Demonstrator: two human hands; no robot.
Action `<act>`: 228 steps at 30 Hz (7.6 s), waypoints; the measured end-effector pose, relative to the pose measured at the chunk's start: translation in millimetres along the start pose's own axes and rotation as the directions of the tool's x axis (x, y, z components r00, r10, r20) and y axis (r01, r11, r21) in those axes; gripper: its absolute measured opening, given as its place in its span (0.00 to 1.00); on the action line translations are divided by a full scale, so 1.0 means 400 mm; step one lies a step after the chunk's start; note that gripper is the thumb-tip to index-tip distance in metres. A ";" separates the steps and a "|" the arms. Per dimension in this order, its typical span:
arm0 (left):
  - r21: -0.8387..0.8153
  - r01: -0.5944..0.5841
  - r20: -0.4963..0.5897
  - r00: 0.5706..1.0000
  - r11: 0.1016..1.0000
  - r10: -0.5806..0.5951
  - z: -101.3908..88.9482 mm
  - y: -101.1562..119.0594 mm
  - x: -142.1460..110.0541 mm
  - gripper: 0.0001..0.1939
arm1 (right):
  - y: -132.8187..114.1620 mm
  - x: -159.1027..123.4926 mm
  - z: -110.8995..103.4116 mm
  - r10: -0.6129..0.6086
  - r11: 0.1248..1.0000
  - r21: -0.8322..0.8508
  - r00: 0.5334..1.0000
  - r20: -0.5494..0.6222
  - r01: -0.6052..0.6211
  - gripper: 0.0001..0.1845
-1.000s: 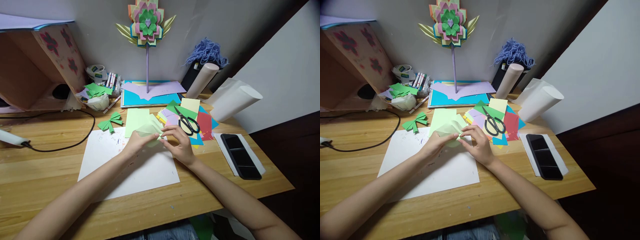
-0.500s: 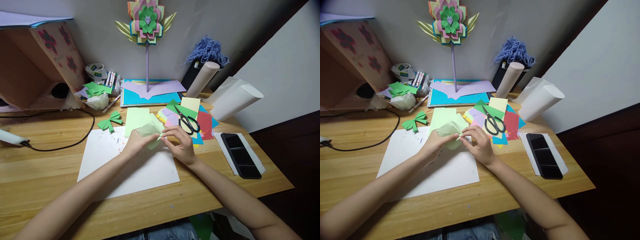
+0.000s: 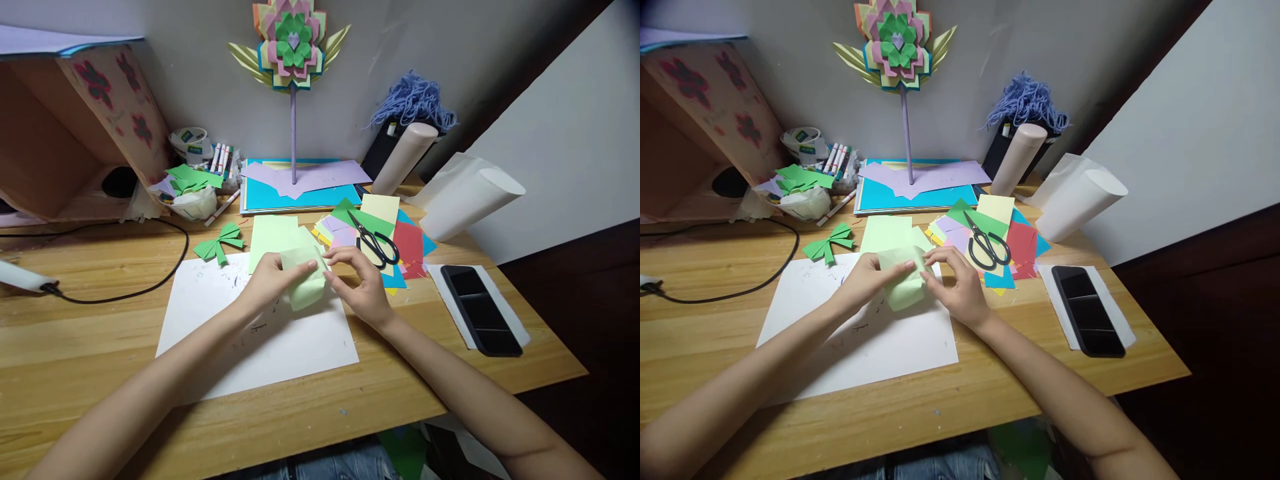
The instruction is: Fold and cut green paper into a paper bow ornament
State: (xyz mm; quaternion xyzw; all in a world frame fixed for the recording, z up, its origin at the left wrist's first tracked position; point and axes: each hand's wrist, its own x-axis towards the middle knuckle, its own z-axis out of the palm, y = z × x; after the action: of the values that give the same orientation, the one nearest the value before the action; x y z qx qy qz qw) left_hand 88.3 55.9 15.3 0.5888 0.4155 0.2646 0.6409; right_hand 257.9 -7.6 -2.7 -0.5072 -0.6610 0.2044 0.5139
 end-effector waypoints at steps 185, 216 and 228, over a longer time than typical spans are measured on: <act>0.742 -0.669 0.386 0.486 0.050 0.784 -0.016 0.022 -0.010 0.09 | 0.039 0.043 -0.032 0.521 0.622 0.469 0.778 0.351 -0.628 0.16; 0.306 -0.278 0.044 0.959 0.910 0.279 -0.011 0.043 -0.010 0.11 | 0.004 0.010 0.000 0.376 0.738 0.477 0.878 0.295 -0.476 0.13; 0.384 -0.344 0.097 0.938 0.857 0.333 -0.011 0.035 -0.008 0.10 | 0.000 0.000 0.000 0.297 0.864 0.367 0.937 0.181 -0.345 0.07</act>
State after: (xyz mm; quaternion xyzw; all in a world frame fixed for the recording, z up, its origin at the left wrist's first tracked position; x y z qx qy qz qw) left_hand 84.9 57.9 30.0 0.7732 0.3416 0.2755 0.4578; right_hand 257.8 -7.4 -2.8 -0.4837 -0.5418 0.4452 0.5236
